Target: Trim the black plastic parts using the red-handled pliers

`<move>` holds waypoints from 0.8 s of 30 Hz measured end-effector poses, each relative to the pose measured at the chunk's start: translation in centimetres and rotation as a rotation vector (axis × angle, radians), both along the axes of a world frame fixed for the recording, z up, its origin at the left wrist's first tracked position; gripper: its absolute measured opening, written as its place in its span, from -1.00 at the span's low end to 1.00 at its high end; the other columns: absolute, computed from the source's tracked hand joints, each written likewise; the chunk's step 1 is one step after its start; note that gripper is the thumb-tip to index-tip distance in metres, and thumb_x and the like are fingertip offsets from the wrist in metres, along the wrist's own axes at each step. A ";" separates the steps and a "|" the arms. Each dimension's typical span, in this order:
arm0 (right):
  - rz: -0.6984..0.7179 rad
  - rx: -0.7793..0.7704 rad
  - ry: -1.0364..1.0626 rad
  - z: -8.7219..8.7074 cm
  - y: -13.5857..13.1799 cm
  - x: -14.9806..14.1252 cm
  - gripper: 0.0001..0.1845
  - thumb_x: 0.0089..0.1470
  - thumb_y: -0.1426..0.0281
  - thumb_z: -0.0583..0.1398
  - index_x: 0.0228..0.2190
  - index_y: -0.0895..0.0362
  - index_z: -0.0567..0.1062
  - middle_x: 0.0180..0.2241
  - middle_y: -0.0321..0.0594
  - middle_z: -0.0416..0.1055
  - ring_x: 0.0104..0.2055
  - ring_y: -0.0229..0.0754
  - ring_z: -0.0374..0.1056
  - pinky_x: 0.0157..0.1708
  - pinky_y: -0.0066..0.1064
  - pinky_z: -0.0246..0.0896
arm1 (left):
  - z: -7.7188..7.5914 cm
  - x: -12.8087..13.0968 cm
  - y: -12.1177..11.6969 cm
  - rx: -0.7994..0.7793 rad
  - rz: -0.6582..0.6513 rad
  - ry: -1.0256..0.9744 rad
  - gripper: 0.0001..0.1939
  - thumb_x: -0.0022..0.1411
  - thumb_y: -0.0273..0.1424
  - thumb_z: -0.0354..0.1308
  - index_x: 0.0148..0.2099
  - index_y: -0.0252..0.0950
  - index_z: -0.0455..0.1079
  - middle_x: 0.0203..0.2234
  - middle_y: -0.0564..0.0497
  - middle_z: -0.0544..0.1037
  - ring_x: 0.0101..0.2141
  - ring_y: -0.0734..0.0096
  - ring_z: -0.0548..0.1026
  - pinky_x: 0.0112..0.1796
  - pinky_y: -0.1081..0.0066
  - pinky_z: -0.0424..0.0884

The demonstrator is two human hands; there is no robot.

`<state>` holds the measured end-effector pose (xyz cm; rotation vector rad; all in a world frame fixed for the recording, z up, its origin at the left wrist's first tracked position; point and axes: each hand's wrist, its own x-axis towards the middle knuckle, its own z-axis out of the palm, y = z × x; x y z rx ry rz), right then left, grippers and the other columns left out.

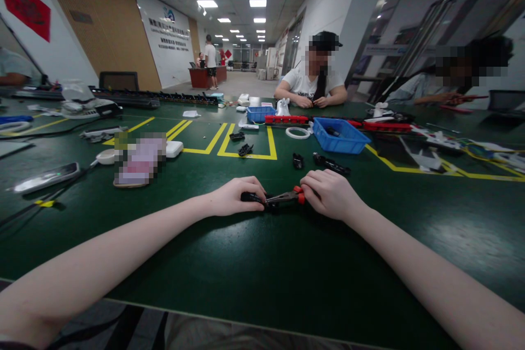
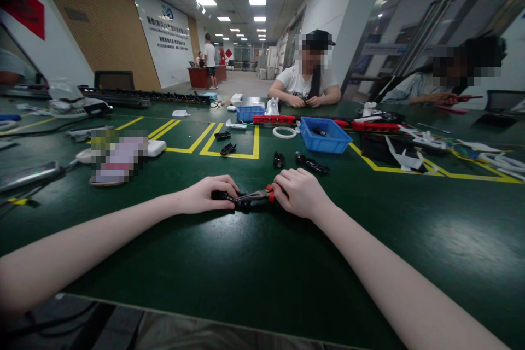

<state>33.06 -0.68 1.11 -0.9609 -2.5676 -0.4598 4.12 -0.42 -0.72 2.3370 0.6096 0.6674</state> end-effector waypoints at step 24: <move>-0.001 0.007 -0.003 0.1 -0.2 -0.1 -0.69 0.25 0.37 0.00 -0.39 0.18 0.48 -0.41 -0.12 0.45 -0.37 -0.17 0.32 -0.35 -0.31 0.04 | 0.1 0.0 0.0 -0.016 0.008 0.008 -0.86 0.22 -0.37 0.28 -0.16 -0.29 0.51 -0.11 -0.08 0.48 -0.09 0.30 0.48 -0.01 0.26 0.38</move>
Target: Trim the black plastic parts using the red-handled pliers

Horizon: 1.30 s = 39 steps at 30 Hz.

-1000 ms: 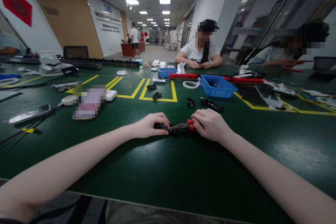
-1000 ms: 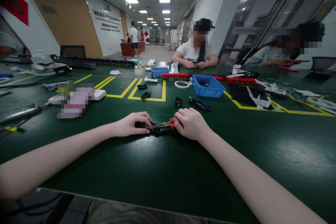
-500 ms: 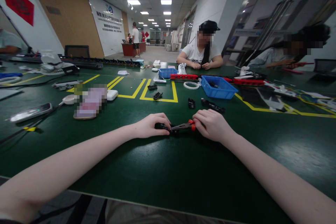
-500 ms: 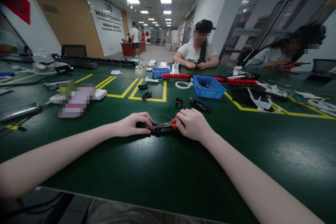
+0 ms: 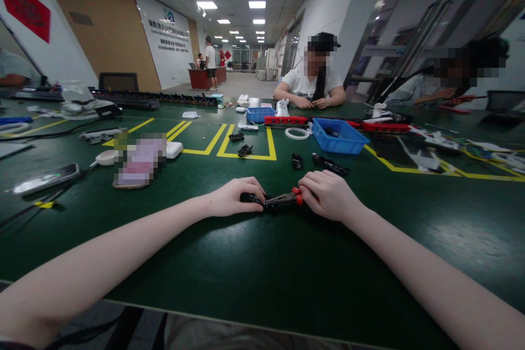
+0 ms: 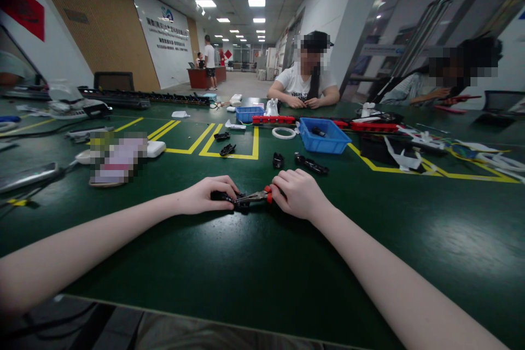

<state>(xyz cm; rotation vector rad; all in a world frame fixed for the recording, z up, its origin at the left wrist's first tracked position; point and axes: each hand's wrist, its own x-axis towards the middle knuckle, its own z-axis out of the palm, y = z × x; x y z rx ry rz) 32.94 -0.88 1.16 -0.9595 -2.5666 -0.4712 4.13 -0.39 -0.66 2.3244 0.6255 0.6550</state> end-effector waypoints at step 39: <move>-0.007 0.012 0.019 -0.2 0.3 0.2 -0.64 0.28 0.38 -0.05 -0.40 0.20 0.47 -0.41 -0.12 0.44 -0.38 -0.19 0.32 -0.34 -0.31 0.06 | -0.1 0.0 0.0 0.028 -0.009 -0.007 -0.86 0.24 -0.37 0.26 -0.16 -0.30 0.51 -0.12 -0.07 0.47 -0.09 0.32 0.48 -0.01 0.29 0.37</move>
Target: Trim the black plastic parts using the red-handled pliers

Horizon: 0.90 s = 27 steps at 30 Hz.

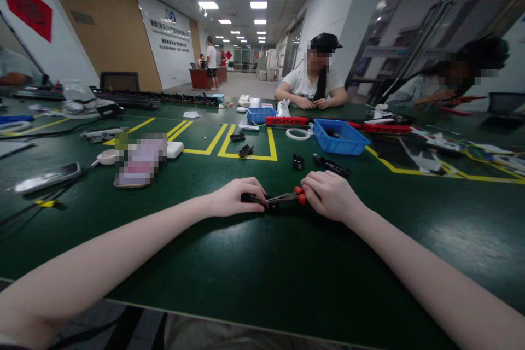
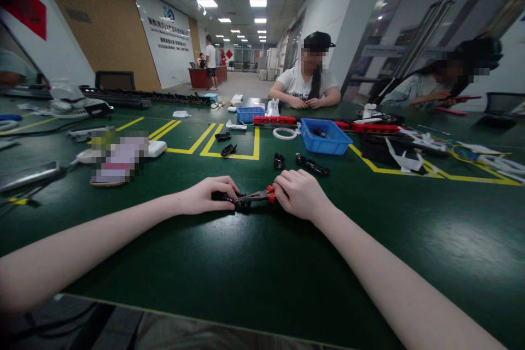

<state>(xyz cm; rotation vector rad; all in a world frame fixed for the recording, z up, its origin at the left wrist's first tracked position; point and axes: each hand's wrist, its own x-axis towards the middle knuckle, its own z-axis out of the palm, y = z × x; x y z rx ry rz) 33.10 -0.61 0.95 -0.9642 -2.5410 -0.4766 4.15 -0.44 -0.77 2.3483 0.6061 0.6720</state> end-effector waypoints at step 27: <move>-0.007 -0.006 -0.012 0.0 0.1 0.2 -0.63 0.28 0.39 -0.06 -0.38 0.21 0.48 -0.40 -0.12 0.44 -0.37 -0.18 0.31 -0.32 -0.31 0.05 | 0.0 0.0 0.0 0.004 -0.001 0.007 -0.85 0.25 -0.36 0.26 -0.15 -0.31 0.51 -0.12 -0.08 0.47 -0.09 0.31 0.47 -0.01 0.29 0.37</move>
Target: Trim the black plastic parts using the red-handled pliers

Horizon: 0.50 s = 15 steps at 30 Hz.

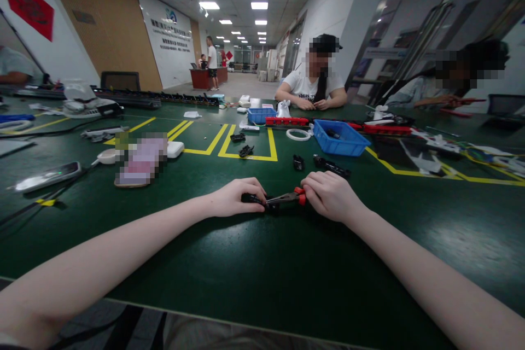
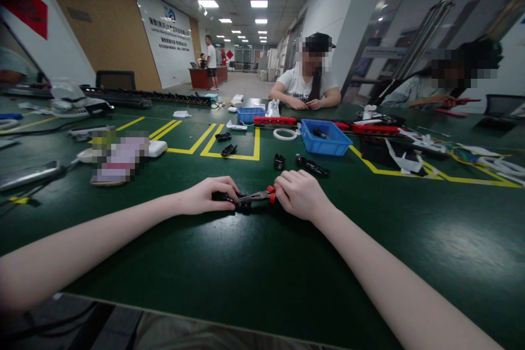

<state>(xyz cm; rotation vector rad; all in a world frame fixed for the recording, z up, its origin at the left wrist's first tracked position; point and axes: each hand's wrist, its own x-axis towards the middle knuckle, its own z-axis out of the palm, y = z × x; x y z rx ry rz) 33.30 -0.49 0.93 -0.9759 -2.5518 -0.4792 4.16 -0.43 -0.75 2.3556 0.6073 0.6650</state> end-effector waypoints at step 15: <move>-0.056 -0.136 -0.027 0.3 -0.9 -0.9 -0.55 0.27 0.10 0.00 -0.34 0.19 0.46 -0.36 -0.08 0.44 -0.37 -0.13 0.32 -0.34 -0.31 0.08 | 0.2 0.0 -0.1 -0.024 0.006 0.010 -0.86 0.24 -0.37 0.26 -0.17 -0.30 0.50 -0.11 -0.08 0.46 -0.09 0.30 0.47 -0.02 0.28 0.36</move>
